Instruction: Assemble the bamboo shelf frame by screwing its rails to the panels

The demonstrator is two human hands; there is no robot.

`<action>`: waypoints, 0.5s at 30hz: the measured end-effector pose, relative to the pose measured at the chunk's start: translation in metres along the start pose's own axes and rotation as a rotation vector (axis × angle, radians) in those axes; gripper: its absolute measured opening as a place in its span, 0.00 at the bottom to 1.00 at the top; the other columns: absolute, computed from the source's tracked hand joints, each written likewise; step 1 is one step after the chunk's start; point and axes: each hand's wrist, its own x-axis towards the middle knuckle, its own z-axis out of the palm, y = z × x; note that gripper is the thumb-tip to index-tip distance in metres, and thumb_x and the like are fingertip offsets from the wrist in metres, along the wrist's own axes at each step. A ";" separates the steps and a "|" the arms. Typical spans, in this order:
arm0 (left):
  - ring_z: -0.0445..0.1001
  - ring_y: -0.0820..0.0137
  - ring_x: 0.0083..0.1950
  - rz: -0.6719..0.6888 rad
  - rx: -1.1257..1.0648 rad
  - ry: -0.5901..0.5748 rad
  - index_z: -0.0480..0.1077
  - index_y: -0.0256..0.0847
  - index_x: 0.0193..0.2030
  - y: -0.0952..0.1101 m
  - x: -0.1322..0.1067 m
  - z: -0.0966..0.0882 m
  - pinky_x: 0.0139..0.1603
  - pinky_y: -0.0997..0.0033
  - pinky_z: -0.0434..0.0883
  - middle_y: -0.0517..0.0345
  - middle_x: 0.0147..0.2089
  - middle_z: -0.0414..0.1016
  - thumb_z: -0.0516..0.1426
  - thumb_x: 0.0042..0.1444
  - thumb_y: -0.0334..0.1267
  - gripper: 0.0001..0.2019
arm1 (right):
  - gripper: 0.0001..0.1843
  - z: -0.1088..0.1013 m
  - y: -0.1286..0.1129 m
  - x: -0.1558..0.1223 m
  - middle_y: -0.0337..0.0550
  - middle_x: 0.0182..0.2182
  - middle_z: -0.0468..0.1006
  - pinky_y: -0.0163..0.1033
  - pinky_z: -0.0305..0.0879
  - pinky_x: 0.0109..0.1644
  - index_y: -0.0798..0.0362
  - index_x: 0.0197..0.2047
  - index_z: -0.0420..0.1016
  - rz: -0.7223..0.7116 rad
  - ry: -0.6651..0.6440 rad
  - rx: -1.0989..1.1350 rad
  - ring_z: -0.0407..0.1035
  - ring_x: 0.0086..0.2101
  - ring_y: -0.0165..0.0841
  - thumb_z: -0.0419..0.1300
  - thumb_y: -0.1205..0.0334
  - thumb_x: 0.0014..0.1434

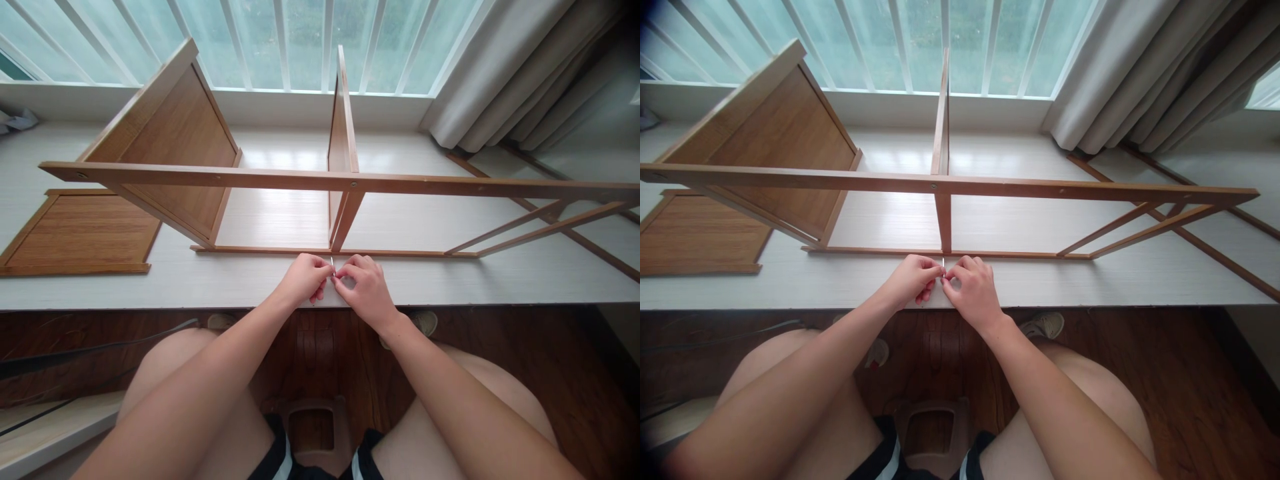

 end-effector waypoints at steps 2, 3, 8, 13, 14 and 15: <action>0.65 0.74 0.14 -0.002 0.007 0.002 0.67 0.37 0.26 0.000 0.001 -0.001 0.10 0.76 0.58 0.64 0.17 0.61 0.55 0.53 0.38 0.08 | 0.05 -0.001 0.000 0.000 0.40 0.34 0.72 0.42 0.55 0.45 0.50 0.32 0.75 0.006 -0.009 0.010 0.63 0.40 0.37 0.62 0.59 0.57; 0.65 0.74 0.14 -0.001 0.013 0.001 0.66 0.38 0.25 0.000 0.000 -0.001 0.11 0.76 0.59 0.64 0.17 0.61 0.54 0.53 0.38 0.09 | 0.05 -0.002 0.000 0.001 0.40 0.34 0.72 0.42 0.55 0.46 0.49 0.32 0.75 0.007 -0.013 0.019 0.63 0.40 0.37 0.62 0.59 0.57; 0.67 0.71 0.15 -0.018 0.036 0.007 0.65 0.38 0.26 0.003 -0.003 -0.002 0.12 0.75 0.61 0.63 0.18 0.62 0.53 0.54 0.39 0.09 | 0.06 -0.007 0.005 0.004 0.40 0.34 0.72 0.42 0.58 0.47 0.50 0.34 0.74 0.002 -0.030 0.067 0.64 0.41 0.37 0.64 0.57 0.56; 0.69 0.69 0.16 -0.060 0.113 0.083 0.65 0.40 0.33 0.001 -0.008 -0.003 0.14 0.74 0.61 0.64 0.18 0.64 0.51 0.57 0.43 0.09 | 0.10 -0.010 0.009 0.006 0.41 0.34 0.73 0.43 0.60 0.46 0.51 0.34 0.73 -0.013 -0.049 0.110 0.65 0.39 0.38 0.67 0.55 0.54; 0.68 0.70 0.16 -0.052 0.157 0.108 0.65 0.40 0.32 0.001 -0.011 -0.004 0.15 0.74 0.60 0.64 0.18 0.64 0.50 0.57 0.44 0.10 | 0.10 -0.011 0.009 0.007 0.41 0.34 0.73 0.43 0.61 0.46 0.51 0.34 0.73 -0.016 -0.042 0.122 0.65 0.39 0.38 0.67 0.55 0.54; 0.66 0.72 0.16 -0.024 0.216 0.143 0.64 0.40 0.30 0.002 -0.013 -0.006 0.15 0.75 0.59 0.64 0.18 0.63 0.51 0.57 0.44 0.10 | 0.09 -0.012 0.009 0.007 0.41 0.34 0.73 0.43 0.61 0.46 0.51 0.34 0.73 -0.019 -0.025 0.139 0.65 0.39 0.38 0.66 0.56 0.54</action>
